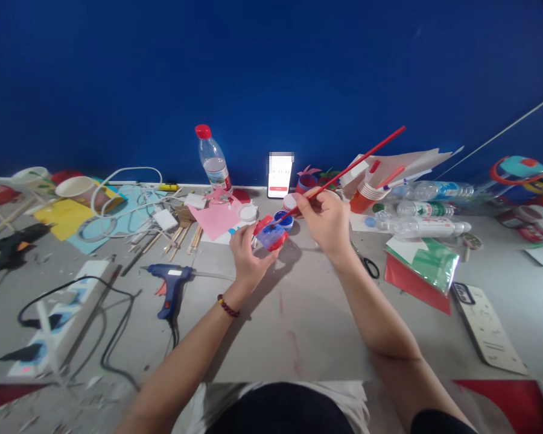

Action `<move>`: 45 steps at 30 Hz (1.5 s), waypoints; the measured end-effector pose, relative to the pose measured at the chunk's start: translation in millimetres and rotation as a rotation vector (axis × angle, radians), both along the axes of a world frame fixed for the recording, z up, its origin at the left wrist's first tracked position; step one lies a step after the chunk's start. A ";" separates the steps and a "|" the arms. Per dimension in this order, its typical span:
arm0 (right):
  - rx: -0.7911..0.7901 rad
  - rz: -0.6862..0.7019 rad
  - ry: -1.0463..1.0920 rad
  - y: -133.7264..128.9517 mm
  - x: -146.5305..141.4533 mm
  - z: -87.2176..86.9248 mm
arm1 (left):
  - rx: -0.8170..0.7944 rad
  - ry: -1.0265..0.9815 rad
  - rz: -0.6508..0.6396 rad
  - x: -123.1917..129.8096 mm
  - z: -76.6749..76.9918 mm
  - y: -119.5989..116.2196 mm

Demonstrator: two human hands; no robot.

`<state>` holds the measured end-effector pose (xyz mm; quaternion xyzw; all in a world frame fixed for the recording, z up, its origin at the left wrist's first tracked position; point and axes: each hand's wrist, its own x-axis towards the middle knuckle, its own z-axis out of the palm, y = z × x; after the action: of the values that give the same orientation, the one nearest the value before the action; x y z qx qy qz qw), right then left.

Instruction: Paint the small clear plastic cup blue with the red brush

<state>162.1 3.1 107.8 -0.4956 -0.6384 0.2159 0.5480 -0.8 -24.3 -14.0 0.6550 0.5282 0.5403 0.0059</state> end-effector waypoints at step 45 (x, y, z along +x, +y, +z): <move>-0.028 0.080 0.056 0.2 -0.3 -1.3 | -0.005 -0.016 0.011 0.5 4.5 -0.6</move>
<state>161.8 3.3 106.5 -0.4712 -0.6390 0.2603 0.5494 -0.3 -25.0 -9.6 0.6478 0.5330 0.5443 0.0090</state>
